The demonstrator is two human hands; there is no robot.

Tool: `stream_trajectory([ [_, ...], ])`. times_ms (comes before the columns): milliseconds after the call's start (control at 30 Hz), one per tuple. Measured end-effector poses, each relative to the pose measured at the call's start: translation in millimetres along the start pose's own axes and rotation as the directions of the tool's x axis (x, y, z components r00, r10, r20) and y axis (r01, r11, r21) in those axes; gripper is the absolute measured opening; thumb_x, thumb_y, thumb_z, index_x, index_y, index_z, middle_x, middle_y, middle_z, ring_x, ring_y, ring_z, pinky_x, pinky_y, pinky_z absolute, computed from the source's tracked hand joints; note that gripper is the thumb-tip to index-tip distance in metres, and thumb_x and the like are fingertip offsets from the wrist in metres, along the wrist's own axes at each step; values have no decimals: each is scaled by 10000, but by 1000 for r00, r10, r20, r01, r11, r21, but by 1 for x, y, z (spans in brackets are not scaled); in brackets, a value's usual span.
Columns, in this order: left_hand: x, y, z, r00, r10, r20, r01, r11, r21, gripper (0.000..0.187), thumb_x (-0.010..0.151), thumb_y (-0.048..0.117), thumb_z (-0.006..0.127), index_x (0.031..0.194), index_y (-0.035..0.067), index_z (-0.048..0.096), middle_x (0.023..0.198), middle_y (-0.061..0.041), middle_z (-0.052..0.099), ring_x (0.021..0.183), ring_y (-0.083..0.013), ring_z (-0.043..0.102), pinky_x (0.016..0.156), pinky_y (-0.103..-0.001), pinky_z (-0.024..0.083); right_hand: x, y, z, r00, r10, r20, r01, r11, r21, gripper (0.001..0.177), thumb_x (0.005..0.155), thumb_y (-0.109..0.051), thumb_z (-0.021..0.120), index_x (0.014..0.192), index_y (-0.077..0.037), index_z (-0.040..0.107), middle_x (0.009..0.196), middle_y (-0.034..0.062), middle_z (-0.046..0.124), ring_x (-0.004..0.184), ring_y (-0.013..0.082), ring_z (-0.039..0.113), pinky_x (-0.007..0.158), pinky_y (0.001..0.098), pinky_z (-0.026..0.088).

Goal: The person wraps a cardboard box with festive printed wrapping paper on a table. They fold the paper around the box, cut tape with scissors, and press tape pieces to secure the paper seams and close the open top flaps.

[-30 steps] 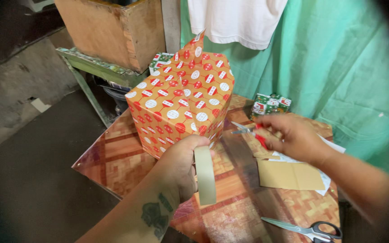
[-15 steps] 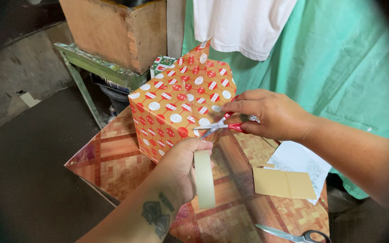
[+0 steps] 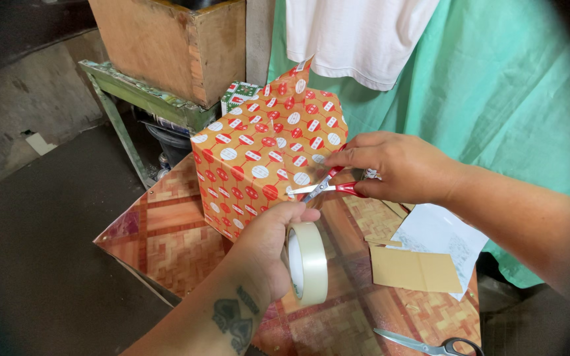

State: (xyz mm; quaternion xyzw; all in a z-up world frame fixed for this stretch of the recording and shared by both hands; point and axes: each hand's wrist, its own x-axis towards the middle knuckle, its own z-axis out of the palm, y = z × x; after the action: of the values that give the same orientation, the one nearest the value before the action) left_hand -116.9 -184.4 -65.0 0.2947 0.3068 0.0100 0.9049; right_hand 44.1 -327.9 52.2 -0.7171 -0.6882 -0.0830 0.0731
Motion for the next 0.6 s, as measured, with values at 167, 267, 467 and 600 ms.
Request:
stream_trajectory([
  [167,4,-3,-4,1000,12,24,-12,1000,9,252,888,278,634,974,64,737,941,-78,677,877,-248,643,848,-418,537,8,-5,0,996,-77,-39,76,997,-15,511,743,-168,793,1243,-216,699,1016,29,724,980,273,682,799,407,555],
  [267,6,-4,-5,998,29,46,-30,1000,5,222,878,251,656,956,56,726,908,-69,657,859,-241,630,821,-410,539,8,-7,-1,997,-70,-28,69,997,-17,486,747,-188,795,1225,-221,709,989,29,726,960,277,685,777,411,556],
  [467,3,-1,-3,997,25,68,-23,999,-27,137,818,180,724,899,90,659,830,-48,619,771,-225,602,741,-396,520,1,-10,4,999,-5,-48,1,996,-88,383,790,-220,775,1171,-245,744,878,4,718,847,248,697,678,409,553],
  [600,-3,1,2,999,-6,54,8,1000,-25,169,765,141,752,875,105,630,802,-50,610,731,-228,601,715,-389,514,-5,-10,8,993,-35,-111,21,992,-128,360,796,-253,782,1155,-257,750,857,0,715,795,252,700,641,399,553],
])
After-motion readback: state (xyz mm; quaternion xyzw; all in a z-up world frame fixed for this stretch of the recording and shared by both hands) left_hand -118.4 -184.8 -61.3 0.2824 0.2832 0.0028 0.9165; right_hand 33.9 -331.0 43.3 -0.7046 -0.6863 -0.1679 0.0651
